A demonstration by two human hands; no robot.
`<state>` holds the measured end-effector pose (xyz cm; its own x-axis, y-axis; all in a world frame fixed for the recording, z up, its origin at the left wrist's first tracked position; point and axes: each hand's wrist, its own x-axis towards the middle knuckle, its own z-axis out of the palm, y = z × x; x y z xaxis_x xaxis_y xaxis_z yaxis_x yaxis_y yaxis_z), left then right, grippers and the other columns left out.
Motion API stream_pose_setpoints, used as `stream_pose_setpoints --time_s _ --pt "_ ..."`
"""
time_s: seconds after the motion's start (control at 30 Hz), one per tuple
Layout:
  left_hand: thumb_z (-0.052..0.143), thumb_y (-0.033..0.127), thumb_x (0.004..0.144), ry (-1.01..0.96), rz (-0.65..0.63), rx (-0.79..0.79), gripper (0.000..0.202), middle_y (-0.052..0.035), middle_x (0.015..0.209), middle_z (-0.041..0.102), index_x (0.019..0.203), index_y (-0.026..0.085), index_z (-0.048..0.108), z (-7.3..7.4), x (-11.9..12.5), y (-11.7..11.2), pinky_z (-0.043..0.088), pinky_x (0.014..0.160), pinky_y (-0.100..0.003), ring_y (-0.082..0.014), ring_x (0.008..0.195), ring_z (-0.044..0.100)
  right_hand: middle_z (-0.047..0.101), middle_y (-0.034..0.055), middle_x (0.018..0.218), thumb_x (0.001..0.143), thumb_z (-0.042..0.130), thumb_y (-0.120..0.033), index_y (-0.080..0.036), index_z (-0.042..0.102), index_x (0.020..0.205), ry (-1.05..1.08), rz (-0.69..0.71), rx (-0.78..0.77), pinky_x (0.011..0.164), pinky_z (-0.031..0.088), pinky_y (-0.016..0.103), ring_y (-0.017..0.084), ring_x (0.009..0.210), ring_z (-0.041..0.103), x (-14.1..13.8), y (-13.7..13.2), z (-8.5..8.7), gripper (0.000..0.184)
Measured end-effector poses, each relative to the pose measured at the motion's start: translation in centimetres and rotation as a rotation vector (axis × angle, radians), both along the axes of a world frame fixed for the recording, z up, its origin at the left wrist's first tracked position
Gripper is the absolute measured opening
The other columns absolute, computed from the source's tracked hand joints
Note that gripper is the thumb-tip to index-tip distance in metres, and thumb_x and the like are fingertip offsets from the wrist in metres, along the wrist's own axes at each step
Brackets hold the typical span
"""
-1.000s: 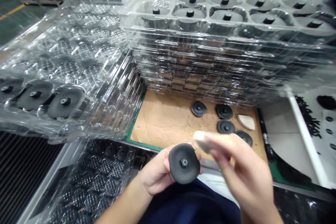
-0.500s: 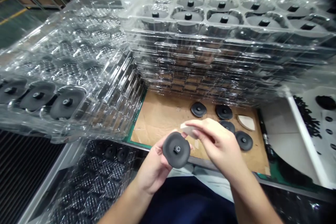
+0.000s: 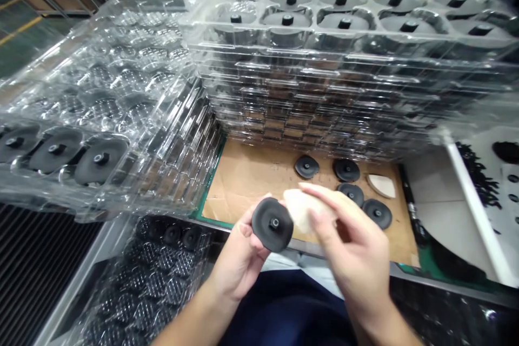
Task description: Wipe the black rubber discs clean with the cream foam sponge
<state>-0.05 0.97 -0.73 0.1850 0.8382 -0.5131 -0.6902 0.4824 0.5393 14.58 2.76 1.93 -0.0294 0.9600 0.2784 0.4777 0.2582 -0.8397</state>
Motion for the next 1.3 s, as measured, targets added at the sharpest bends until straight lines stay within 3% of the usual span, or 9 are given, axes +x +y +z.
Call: stream_pose_setpoints --time_s 0.07,0.2,0.33,0.5,0.6,0.73,0.87,1.1,1.3 --pt "0.085 0.036 0.051 0.005 -0.014 0.001 0.059 -0.0027 0.100 0.071 0.105 0.023 0.067 0.4 0.1 0.2 0.048 0.085 -0.024 -0.0178 0.094 0.064 0.071 0.0063 0.095 0.088 0.050 -0.015 -0.016 0.063 0.108 -0.007 0.155 0.122 0.071 0.049 0.028 0.016 0.078 0.064 -0.9 -0.2 2.0 0.023" --pt "0.087 0.031 0.048 0.035 0.016 0.008 0.059 -0.0004 0.096 0.071 0.103 0.025 0.067 0.4 0.2 0.4 0.051 0.080 -0.024 -0.0176 0.088 0.066 0.071 0.0020 0.084 0.087 0.050 -0.011 -0.017 0.066 0.099 -0.069 0.436 -0.071 0.064 0.047 0.026 0.014 0.070 0.063 -1.6 -0.3 2.7 0.020" --pt "0.085 0.034 0.053 -0.020 -0.066 0.033 0.048 -0.0019 0.088 0.072 0.097 0.021 0.070 0.2 0.5 0.3 0.051 0.082 -0.024 -0.0177 0.088 0.066 0.071 0.0065 0.091 0.090 0.044 -0.014 -0.013 0.063 0.104 -0.116 0.252 0.058 0.070 0.044 0.031 0.018 0.078 0.062 -1.8 0.3 2.3 0.023" --pt "0.087 0.033 0.048 -0.082 -0.079 0.079 0.055 0.0001 0.098 0.073 0.100 0.024 0.071 0.3 -0.3 0.4 0.049 0.083 -0.019 -0.0139 0.091 0.065 0.070 -0.0001 0.085 0.089 0.048 -0.012 -0.018 0.062 0.101 -0.097 0.463 -0.026 0.067 0.041 0.025 0.012 0.071 0.060 -0.2 -0.5 2.5 0.020" --pt "0.087 0.033 0.046 -0.112 -0.082 0.074 0.055 0.0015 0.096 0.074 0.098 0.024 0.071 0.2 -0.6 0.5 0.049 0.080 -0.016 -0.0119 0.089 0.065 0.067 -0.0001 0.078 0.088 0.049 -0.012 -0.019 0.064 0.099 -0.249 0.332 -0.064 0.063 0.037 0.026 0.012 0.064 0.055 1.0 -0.8 2.7 0.019" --pt "0.085 0.035 0.052 -0.150 -0.083 0.098 0.052 0.0007 0.101 0.073 0.101 0.024 0.070 -0.1 -0.6 0.4 0.048 0.086 -0.019 -0.0134 0.094 0.066 0.063 0.0021 0.072 0.090 0.042 -0.009 -0.021 0.067 0.100 -0.362 0.319 0.183 0.061 0.032 0.029 0.015 0.062 0.049 0.8 1.0 2.5 0.030" --pt "0.082 0.040 0.055 -0.197 -0.121 0.107 0.057 -0.0033 0.109 0.072 0.107 0.024 0.068 0.0 -1.1 0.1 0.050 0.087 -0.024 -0.0193 0.095 0.068 0.067 0.0021 0.083 0.091 0.045 -0.015 -0.023 0.067 0.103 -0.158 0.266 0.030 0.070 0.041 0.029 0.015 0.074 0.057 0.5 3.7 -0.2 0.026" --pt "0.081 0.038 0.058 -0.283 -0.093 0.080 0.052 -0.0027 0.105 0.073 0.107 0.022 0.068 -0.1 -1.5 -0.1 0.052 0.086 -0.026 -0.0212 0.092 0.070 0.062 0.0068 0.102 0.085 0.052 -0.026 -0.023 0.068 0.104 -0.073 0.170 -0.278 0.077 0.051 0.035 0.021 0.092 0.062 -0.2 3.2 -9.9 0.025" --pt "0.080 0.037 0.060 -0.356 -0.124 0.054 0.050 -0.0031 0.101 0.073 0.104 0.018 0.069 0.1 -1.6 0.2 0.057 0.079 -0.027 -0.0228 0.090 0.070 0.060 0.0104 0.107 0.090 0.043 -0.027 -0.022 0.064 0.107 -0.024 0.106 -0.259 0.071 0.052 0.032 0.021 0.095 0.061 0.1 1.2 -8.4 0.028"
